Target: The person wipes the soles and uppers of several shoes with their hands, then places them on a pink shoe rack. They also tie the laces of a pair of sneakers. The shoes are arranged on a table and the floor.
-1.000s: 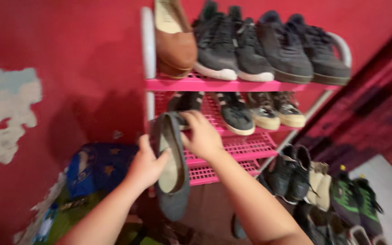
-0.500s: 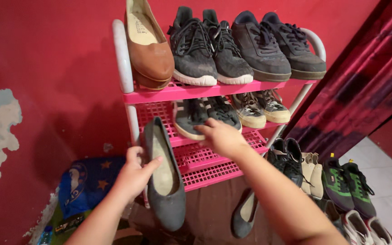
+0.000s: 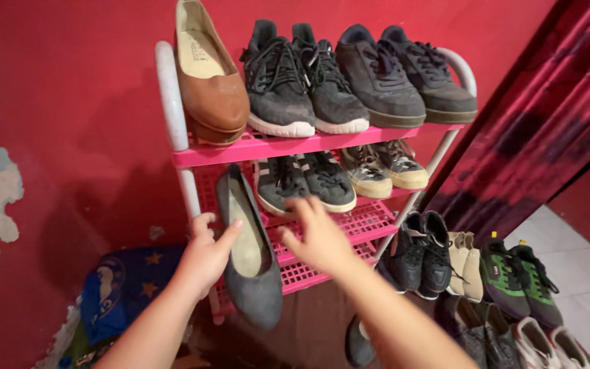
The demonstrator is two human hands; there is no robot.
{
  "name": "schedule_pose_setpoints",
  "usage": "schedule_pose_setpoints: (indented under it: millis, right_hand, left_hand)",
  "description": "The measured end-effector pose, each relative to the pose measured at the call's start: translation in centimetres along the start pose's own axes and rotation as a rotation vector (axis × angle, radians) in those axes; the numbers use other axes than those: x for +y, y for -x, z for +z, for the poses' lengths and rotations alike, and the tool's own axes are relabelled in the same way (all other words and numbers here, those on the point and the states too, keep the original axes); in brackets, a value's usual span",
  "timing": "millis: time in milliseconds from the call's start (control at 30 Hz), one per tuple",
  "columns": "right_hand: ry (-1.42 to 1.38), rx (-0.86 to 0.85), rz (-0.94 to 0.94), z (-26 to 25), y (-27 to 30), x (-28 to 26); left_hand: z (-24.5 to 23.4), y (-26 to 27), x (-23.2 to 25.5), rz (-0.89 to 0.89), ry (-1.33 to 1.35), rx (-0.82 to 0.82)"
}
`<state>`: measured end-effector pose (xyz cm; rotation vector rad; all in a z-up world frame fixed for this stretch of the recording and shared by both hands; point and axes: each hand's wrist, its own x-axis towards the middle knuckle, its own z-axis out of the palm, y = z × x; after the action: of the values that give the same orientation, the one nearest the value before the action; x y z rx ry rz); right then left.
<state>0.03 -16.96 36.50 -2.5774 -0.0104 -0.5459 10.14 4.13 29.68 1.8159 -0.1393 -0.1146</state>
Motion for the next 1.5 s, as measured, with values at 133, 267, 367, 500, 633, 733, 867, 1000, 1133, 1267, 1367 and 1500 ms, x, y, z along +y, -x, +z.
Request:
schedule_pose_setpoints:
  millis: [133, 267, 367, 500, 633, 733, 867, 1000, 1133, 1267, 1367, 1500]
  right_hand:
    - [-0.442, -0.040, -0.036, 2.5, 1.5, -0.2]
    - [-0.589, -0.066, -0.011, 3.6, 0.4, -0.7]
    - [-0.629, -0.109, -0.030, 3.1, -0.5, -1.0]
    - [-0.441, -0.005, -0.240, 3.2, -0.5, -2.1]
    - [-0.301, 0.055, -0.223, 4.3, -1.3, -3.2]
    - [-0.210, 0.058, -0.195, 5.0, -2.5, -3.3]
    - [-0.118, 0.087, -0.117, 6.7, -3.3, -3.4]
    - [-0.119, 0.081, 0.012, 8.6, -3.6, -3.7]
    - [-0.127, 0.125, -0.022, 9.4, -3.4, -3.8]
    - [-0.097, 0.117, -0.024, 9.5, -3.3, -3.8]
    - [-0.089, 0.112, -0.022, 9.6, -3.1, -3.6]
    - [-0.109, 0.148, -0.096, 9.6, -3.1, -3.0]
  left_hand:
    - [1.8, -2.0, 0.7, 0.124, -0.101, 0.175]
    - [3.3, -5.3, 3.3, -0.099, 0.035, 0.154]
    - [2.8, -6.8, 4.8, -0.142, -0.126, 0.164]
    - [2.3, -6.2, 5.1, -0.133, -0.221, 0.179]
    - [2.4, -4.7, 4.0, -0.026, -0.220, 0.199]
    - [1.8, -4.4, 3.4, 0.010, -0.116, 0.163]
    - [1.6, -4.4, 2.7, 0.112, 0.041, 0.115]
    - [1.4, -4.7, 1.9, 0.164, 0.061, 0.079]
    - [1.4, -5.1, 1.2, 0.225, 0.108, 0.044]
    - [1.6, -5.6, 0.7, 0.245, 0.029, 0.062]
    - [1.7, -5.6, 0.7, 0.127, -0.039, 0.040]
    - [1.5, -5.3, 1.1, 0.190, -0.040, 0.040]
